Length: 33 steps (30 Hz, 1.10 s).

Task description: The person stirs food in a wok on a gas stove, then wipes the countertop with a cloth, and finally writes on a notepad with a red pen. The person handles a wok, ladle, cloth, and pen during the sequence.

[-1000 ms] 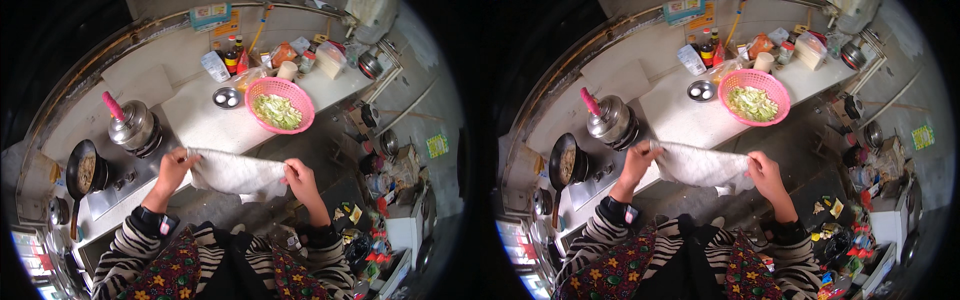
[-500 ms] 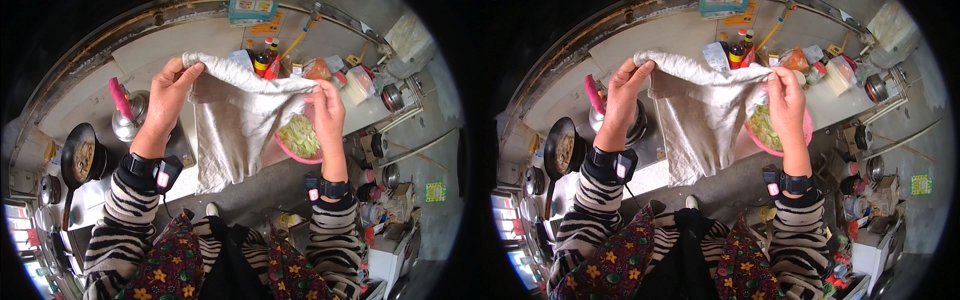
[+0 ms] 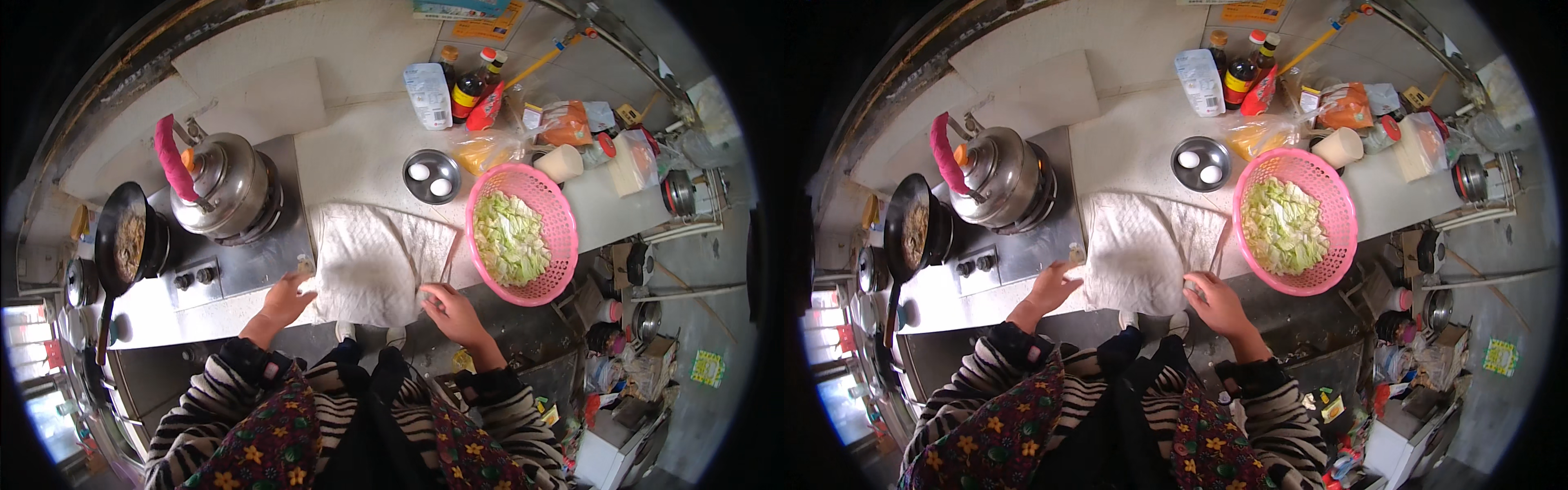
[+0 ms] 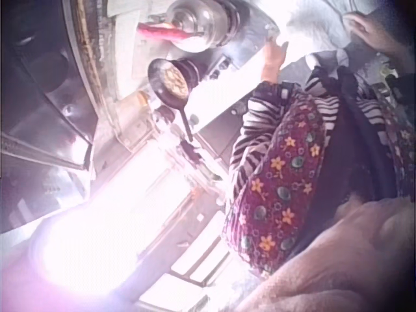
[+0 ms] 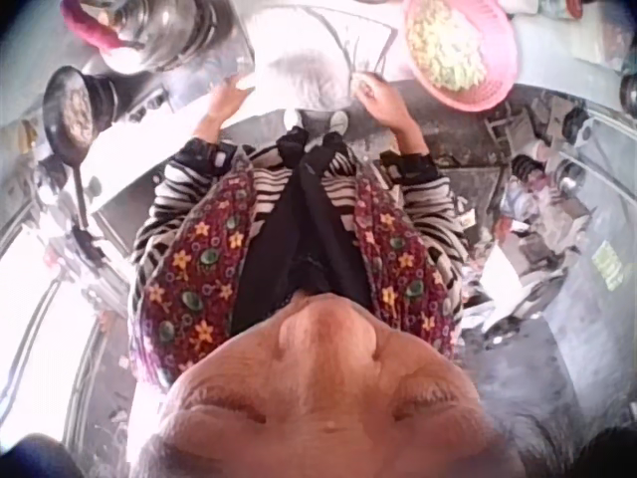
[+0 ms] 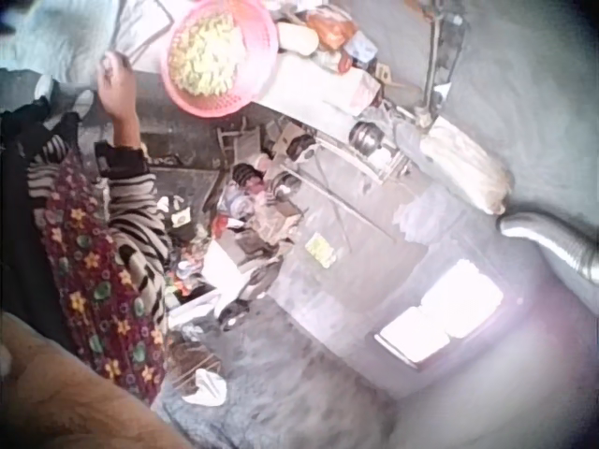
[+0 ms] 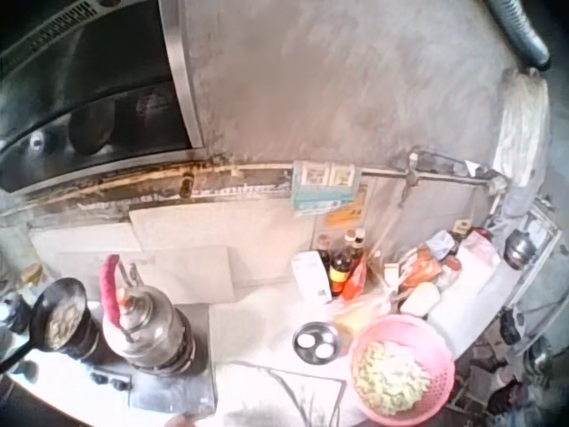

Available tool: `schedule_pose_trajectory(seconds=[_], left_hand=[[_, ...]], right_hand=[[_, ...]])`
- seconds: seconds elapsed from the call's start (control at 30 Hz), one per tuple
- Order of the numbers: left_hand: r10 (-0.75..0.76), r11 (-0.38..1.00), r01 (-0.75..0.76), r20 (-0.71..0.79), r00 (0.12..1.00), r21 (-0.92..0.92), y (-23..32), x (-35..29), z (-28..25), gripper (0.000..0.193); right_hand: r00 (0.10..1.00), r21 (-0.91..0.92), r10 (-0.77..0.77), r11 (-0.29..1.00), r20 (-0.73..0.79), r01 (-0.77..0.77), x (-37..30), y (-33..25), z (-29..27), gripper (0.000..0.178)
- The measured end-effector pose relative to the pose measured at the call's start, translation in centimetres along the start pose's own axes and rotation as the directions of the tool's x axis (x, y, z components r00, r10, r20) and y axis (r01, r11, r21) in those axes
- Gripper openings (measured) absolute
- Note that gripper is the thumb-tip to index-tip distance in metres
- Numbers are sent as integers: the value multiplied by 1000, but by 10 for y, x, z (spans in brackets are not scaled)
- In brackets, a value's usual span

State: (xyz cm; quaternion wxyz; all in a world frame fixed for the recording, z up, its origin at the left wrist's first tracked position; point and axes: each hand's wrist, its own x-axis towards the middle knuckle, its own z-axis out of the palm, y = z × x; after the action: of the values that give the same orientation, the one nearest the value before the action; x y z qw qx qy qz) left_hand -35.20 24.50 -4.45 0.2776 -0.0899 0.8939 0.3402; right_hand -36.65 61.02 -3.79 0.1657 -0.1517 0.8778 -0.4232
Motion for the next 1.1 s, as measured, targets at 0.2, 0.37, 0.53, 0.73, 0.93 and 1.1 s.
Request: schedule_pose_trajectory(seconds=[0.2, 0.37, 0.53, 0.73, 0.93, 1.1], left_hand=[[372, 904, -308, -191, 908, 297, 42, 50, 86, 69], [197, 927, -85, -282, 939, 365, 71, 94, 138, 80], [250, 896, -52, -405, 880, 440, 76, 117, 155, 86], [273, 860, -55, -366, 890, 507, 79, 124, 144, 87], [292, 855, -67, -371, 882, 514, 82, 134, 129, 85], [311, 870, -70, -435, 845, 487, 79, 169, 99, 82]], right_hand=[[993, -458, -111, 881, 35, 115, 40, 53, 35, 48], [985, -495, -169, 857, -12, 141, 42, 90, 41, 64], [986, -519, -134, 852, -95, 66, 34, 113, 32, 62], [987, -291, -2, 956, -160, -45, 32, 101, 18, 56], [956, -159, -130, 983, -263, 90, 75, 78, 34, 35], [979, -232, 61, 967, -194, -107, 77, 87, 41, 26]])
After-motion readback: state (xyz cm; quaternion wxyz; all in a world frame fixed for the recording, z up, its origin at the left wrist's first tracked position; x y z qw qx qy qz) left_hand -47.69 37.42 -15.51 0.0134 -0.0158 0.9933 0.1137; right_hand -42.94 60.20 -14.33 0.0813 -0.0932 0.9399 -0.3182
